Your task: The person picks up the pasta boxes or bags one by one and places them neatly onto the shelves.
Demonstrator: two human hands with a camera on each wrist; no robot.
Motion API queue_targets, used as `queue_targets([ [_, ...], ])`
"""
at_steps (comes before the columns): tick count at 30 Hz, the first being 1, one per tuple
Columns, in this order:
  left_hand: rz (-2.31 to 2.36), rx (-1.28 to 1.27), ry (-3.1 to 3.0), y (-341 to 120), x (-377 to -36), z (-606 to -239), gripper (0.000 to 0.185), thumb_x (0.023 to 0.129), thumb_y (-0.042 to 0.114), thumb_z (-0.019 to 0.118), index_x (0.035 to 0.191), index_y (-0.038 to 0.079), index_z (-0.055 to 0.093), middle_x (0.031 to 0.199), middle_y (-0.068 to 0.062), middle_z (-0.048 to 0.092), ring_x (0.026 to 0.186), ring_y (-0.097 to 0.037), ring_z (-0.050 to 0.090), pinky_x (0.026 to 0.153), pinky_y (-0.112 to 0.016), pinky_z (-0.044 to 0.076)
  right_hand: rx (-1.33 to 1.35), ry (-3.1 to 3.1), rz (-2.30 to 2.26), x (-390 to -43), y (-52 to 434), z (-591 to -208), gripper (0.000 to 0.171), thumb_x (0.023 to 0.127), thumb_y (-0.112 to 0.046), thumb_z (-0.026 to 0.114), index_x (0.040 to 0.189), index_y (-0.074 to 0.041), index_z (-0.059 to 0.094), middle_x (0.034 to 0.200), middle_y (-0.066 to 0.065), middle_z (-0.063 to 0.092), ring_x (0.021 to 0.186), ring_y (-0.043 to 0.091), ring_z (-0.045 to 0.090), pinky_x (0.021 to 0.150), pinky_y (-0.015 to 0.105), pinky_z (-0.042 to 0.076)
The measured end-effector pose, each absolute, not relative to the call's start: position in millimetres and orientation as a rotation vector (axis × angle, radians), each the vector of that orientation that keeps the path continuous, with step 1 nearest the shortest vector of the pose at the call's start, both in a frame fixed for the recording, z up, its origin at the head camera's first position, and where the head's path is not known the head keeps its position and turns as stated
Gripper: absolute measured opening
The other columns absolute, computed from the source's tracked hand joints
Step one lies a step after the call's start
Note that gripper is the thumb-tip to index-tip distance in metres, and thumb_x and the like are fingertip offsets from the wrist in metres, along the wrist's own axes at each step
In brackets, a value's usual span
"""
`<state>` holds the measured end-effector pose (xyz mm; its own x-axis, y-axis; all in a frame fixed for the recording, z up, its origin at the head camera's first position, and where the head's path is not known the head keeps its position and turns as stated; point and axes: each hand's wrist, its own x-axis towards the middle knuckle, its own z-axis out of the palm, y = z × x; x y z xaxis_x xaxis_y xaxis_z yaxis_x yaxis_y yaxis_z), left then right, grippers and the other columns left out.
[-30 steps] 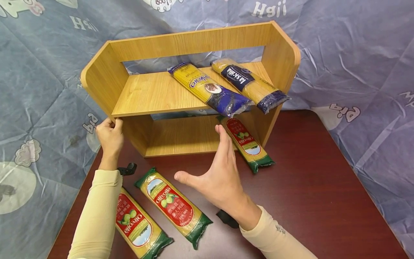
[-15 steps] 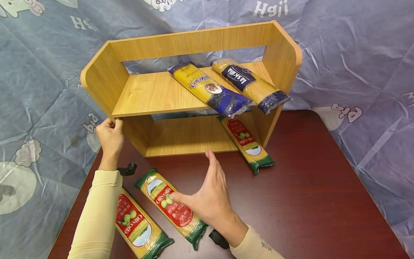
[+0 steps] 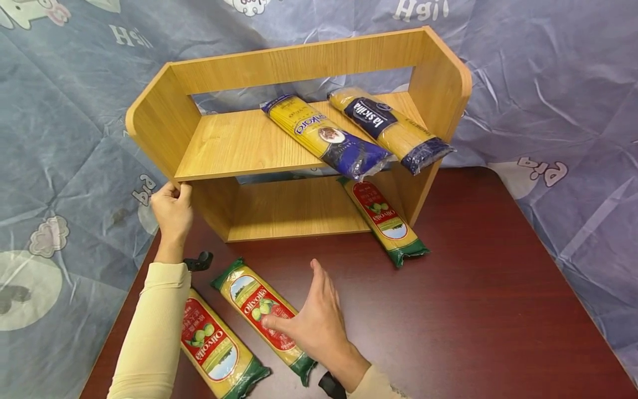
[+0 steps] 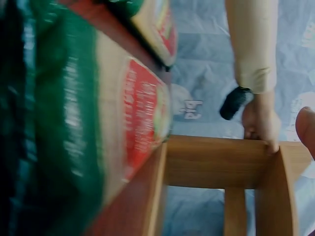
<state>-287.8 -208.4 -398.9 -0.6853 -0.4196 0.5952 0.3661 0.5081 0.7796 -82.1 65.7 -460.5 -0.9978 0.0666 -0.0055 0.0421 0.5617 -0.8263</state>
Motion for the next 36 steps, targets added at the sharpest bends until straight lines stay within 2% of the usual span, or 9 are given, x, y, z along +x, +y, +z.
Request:
queue_targets([
  [4,-1.263,0.062,-1.941,-205,-287,-397,0.017,0.088,-0.004,0.06,0.071,-0.004,0.063,0.055,-0.005,0.043,0.046,0.003,0.031,0.042,-0.011,0.018,-0.099,-2.807,1.384,-84,62,-475,0.135,0.054,-0.065,0.093,0.157,-0.01,0.025,0.156,0.017,0.035,0.135,0.043,0.041,0.101,0.068,0.039],
  [10,-1.251,0.064,-1.979,-215,-295,-407,0.017,0.089,0.004,0.062,0.073,0.003,0.066,0.054,0.004,0.045,0.046,0.001,0.036,0.042,-0.016,0.023,-0.078,-2.863,1.342,-82,58,-493,0.134,0.056,-0.061,0.093,0.156,-0.004,0.026,0.155,0.022,0.037,0.136,0.045,0.041,0.103,0.065,0.038],
  [18,-1.244,0.059,-2.017,-217,-294,-406,0.016,0.089,0.008,0.059,0.075,0.004,0.066,0.055,0.001,0.048,0.049,-0.007,0.04,0.043,-0.021,0.025,-0.062,-2.883,1.373,-81,52,-506,0.135,0.053,-0.059,0.095,0.157,-0.004,0.027,0.154,0.025,0.037,0.136,0.047,0.039,0.102,0.068,0.037],
  [30,-1.263,0.058,-1.993,-216,-294,-407,0.017,0.088,0.003,0.06,0.072,0.004,0.065,0.055,0.004,0.046,0.047,-0.001,0.037,0.042,-0.019,0.025,0.02,-2.886,1.281,-84,44,-521,0.137,0.051,-0.058,0.096,0.154,0.002,0.028,0.15,0.029,0.039,0.137,0.047,0.038,0.109,0.064,0.03],
  [36,-1.269,0.058,-1.99,-215,-294,-406,0.018,0.088,0.006,0.06,0.071,0.007,0.063,0.054,0.003,0.045,0.047,-0.004,0.037,0.042,-0.021,0.023,0.05,-2.91,1.206,-84,41,-526,0.14,0.049,-0.059,0.096,0.154,0.003,0.027,0.15,0.029,0.038,0.139,0.045,0.035,0.112,0.062,0.027],
])
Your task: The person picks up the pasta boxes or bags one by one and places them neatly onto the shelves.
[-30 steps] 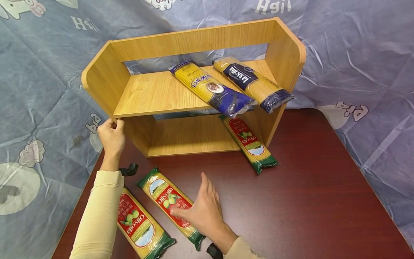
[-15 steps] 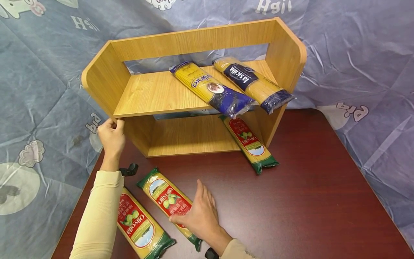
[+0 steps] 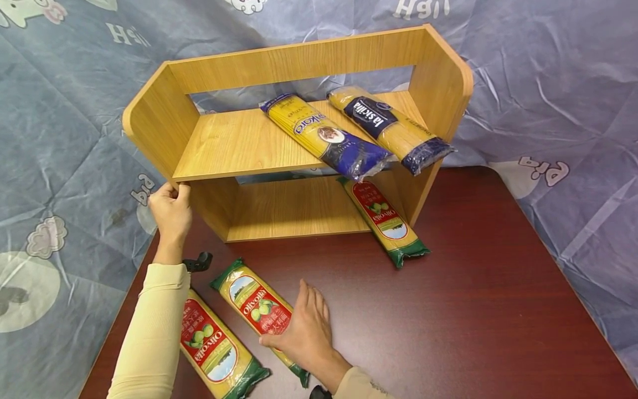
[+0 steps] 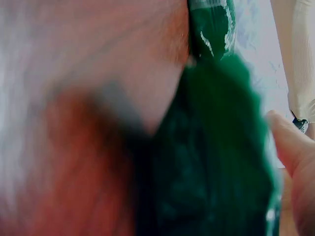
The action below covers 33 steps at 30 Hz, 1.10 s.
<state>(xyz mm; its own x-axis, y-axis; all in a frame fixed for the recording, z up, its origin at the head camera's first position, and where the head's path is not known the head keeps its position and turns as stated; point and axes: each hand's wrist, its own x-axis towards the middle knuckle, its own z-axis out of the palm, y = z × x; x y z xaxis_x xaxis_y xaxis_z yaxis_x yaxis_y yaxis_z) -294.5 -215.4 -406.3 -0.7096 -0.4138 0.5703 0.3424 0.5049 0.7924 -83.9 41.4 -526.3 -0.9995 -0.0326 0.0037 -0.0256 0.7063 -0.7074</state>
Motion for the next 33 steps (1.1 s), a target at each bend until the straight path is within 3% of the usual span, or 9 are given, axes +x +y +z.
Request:
queue_targets([
  [11,-1.267,0.056,-1.986,-215.8,-293.5,-405.8,0.018,0.089,0.008,0.06,0.072,0.006,0.064,0.055,0.0,0.046,0.048,-0.006,0.038,0.043,-0.021,0.024,-0.241,2.992,-0.861,-83.8,36.9,-534.9,0.151,0.04,-0.069,0.093,0.153,0.007,0.028,0.151,0.023,0.035,0.139,0.041,0.031,0.115,0.056,0.024],
  [21,-1.264,0.063,-1.999,-213.9,-292.8,-404.0,0.018,0.089,0.008,0.06,0.072,0.007,0.063,0.055,-0.001,0.047,0.049,-0.007,0.038,0.044,-0.022,0.024,-0.344,3.028,-0.701,-80.8,34.1,-534.8,0.14,0.042,-0.058,0.091,0.151,0.005,0.031,0.141,0.02,0.042,0.127,0.038,0.04,0.109,0.051,0.032],
  [25,-1.262,0.07,-2.005,-213.2,-292.9,-404.1,0.018,0.09,0.01,0.06,0.073,0.006,0.064,0.056,-0.002,0.048,0.05,-0.008,0.039,0.044,-0.022,0.025,-0.381,3.066,-0.723,-78.1,32.9,-534.2,0.128,0.044,-0.051,0.093,0.144,0.008,0.039,0.126,0.019,0.048,0.112,0.033,0.045,0.1,0.047,0.04],
  [33,-1.266,0.072,-2.004,-213.5,-293.1,-404.9,0.016,0.089,0.007,0.06,0.075,0.004,0.066,0.057,0.0,0.048,0.05,-0.007,0.04,0.045,-0.021,0.026,-0.424,3.146,-0.724,-75.2,32.0,-534.0,0.089,0.046,-0.038,0.09,0.115,0.006,0.056,0.096,0.011,0.049,0.091,0.027,0.048,0.085,0.042,0.047],
])
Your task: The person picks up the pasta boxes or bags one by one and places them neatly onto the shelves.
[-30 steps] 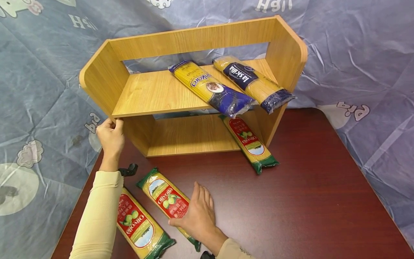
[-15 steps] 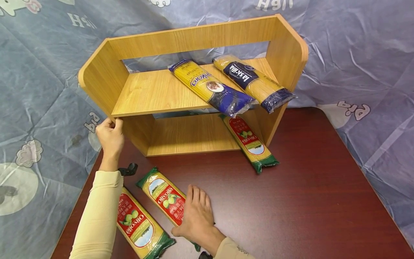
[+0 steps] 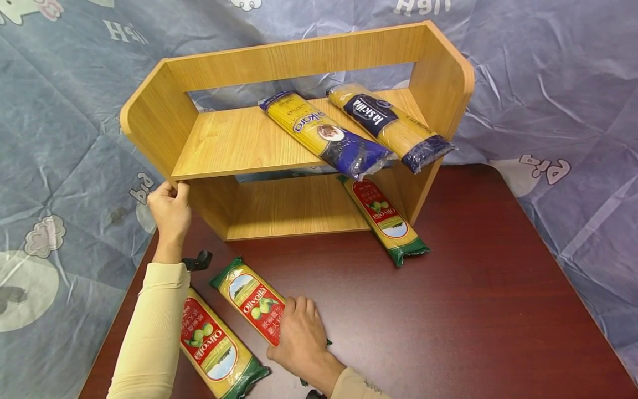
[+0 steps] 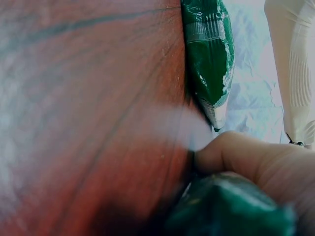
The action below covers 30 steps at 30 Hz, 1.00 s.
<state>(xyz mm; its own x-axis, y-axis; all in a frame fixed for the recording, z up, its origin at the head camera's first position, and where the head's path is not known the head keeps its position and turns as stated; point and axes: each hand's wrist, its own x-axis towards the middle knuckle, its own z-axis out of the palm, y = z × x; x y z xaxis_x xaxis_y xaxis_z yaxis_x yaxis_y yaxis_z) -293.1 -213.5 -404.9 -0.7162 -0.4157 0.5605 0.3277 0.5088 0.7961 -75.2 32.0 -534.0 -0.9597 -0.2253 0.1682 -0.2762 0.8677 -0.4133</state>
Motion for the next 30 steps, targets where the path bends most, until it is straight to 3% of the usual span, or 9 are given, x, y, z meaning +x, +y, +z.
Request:
queue_targets([
  [4,-1.263,0.076,-2.001,-214,-293,-405,0.016,0.089,0.006,0.06,0.075,0.002,0.067,0.057,0.001,0.049,0.05,-0.006,0.041,0.044,-0.02,0.027,0.356,-2.922,0.685,-75,32,-532,0.075,0.048,-0.031,0.088,0.108,0.002,0.058,0.087,0.007,0.051,0.081,0.024,0.052,0.068,0.04,0.053],
  [9,-1.265,0.082,-1.998,-214,-293,-404,0.016,0.089,0.008,0.061,0.075,0.006,0.067,0.057,0.002,0.05,0.051,-0.006,0.043,0.045,-0.021,0.027,0.317,-2.919,0.726,-78,33,-528,0.063,0.052,-0.026,0.087,0.102,-0.002,0.059,0.079,0.004,0.055,0.069,0.021,0.057,0.052,0.04,0.051],
  [30,-1.263,0.055,-1.983,-214,-294,-407,0.017,0.089,0.005,0.06,0.074,0.003,0.067,0.055,0.004,0.045,0.048,-0.003,0.037,0.044,-0.021,0.025,0.296,-2.984,0.95,-87,42,-518,0.05,0.057,-0.019,0.085,0.098,-0.006,0.059,0.071,0.001,0.058,0.055,0.016,0.053,0.045,0.035,0.042],
])
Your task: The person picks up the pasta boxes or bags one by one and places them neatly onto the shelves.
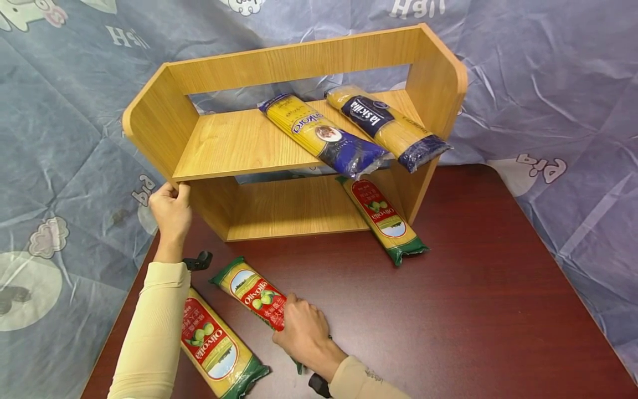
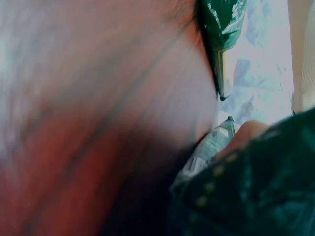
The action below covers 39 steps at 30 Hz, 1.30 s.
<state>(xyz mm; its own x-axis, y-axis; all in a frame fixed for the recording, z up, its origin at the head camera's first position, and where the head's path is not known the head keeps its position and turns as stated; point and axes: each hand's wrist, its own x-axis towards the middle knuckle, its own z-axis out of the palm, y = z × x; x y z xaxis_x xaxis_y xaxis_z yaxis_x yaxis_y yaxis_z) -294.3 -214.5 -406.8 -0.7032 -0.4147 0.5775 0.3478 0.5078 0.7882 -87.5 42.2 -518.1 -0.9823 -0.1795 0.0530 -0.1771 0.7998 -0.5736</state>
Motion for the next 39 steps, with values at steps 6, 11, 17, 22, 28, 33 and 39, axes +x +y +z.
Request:
queue_targets([
  [6,-1.266,0.065,-1.999,-215,-293,-408,0.015,0.089,0.008,0.061,0.076,0.006,0.068,0.055,0.003,0.047,0.049,-0.006,0.039,0.044,-0.022,0.025,-0.276,2.973,-0.93,-88,45,-512,0.048,0.057,-0.019,0.085,0.096,-0.008,0.058,0.07,0.001,0.057,0.055,0.016,0.053,0.045,0.036,0.042],
  [11,-1.268,0.07,-1.999,-216,-292,-407,0.016,0.09,0.01,0.061,0.076,0.006,0.067,0.055,0.0,0.045,0.049,-0.007,0.037,0.045,-0.022,0.023,-0.259,2.994,-0.926,-90,51,-506,0.047,0.057,-0.018,0.085,0.094,-0.008,0.058,0.07,0.001,0.057,0.055,0.017,0.054,0.046,0.037,0.044],
  [17,-1.274,0.077,-1.991,-217,-291,-407,0.016,0.09,0.009,0.061,0.075,0.006,0.066,0.055,-0.001,0.044,0.049,-0.007,0.037,0.045,-0.022,0.024,-0.234,3.007,-0.944,-94,59,-496,0.049,0.058,-0.017,0.086,0.097,-0.006,0.059,0.072,0.003,0.059,0.057,0.018,0.055,0.046,0.037,0.044],
  [22,-1.272,0.076,-1.992,-218,-290,-407,0.016,0.09,0.009,0.061,0.075,0.005,0.066,0.056,-0.002,0.045,0.05,-0.008,0.038,0.045,-0.022,0.024,-0.22,3.041,-0.944,-99,66,-488,0.049,0.057,-0.017,0.085,0.097,-0.006,0.059,0.07,0.003,0.059,0.055,0.018,0.054,0.045,0.037,0.043],
  [28,-1.26,0.073,-1.994,-218,-290,-409,0.015,0.09,0.009,0.061,0.075,0.005,0.066,0.056,-0.001,0.046,0.05,-0.008,0.039,0.045,-0.022,0.025,-0.237,3.09,-0.936,-111,75,-480,0.05,0.057,-0.017,0.085,0.099,-0.005,0.059,0.069,0.002,0.058,0.055,0.018,0.053,0.046,0.037,0.044],
  [33,-1.253,0.064,-1.997,-217,-291,-409,0.016,0.09,0.008,0.061,0.077,0.003,0.068,0.056,-0.001,0.048,0.05,-0.007,0.04,0.044,-0.021,0.026,-0.193,3.113,-0.941,-125,85,-474,0.054,0.057,-0.019,0.086,0.103,-0.004,0.06,0.072,0.003,0.059,0.057,0.019,0.055,0.048,0.038,0.045],
  [39,-1.257,0.038,-1.991,-215,-292,-407,0.016,0.09,0.008,0.06,0.077,0.002,0.068,0.058,-0.001,0.052,0.051,-0.008,0.044,0.045,-0.021,0.028,-0.088,3.142,-0.93,-143,95,-467,0.059,0.059,-0.024,0.085,0.109,-0.004,0.062,0.078,0.006,0.065,0.062,0.025,0.061,0.052,0.044,0.05],
])
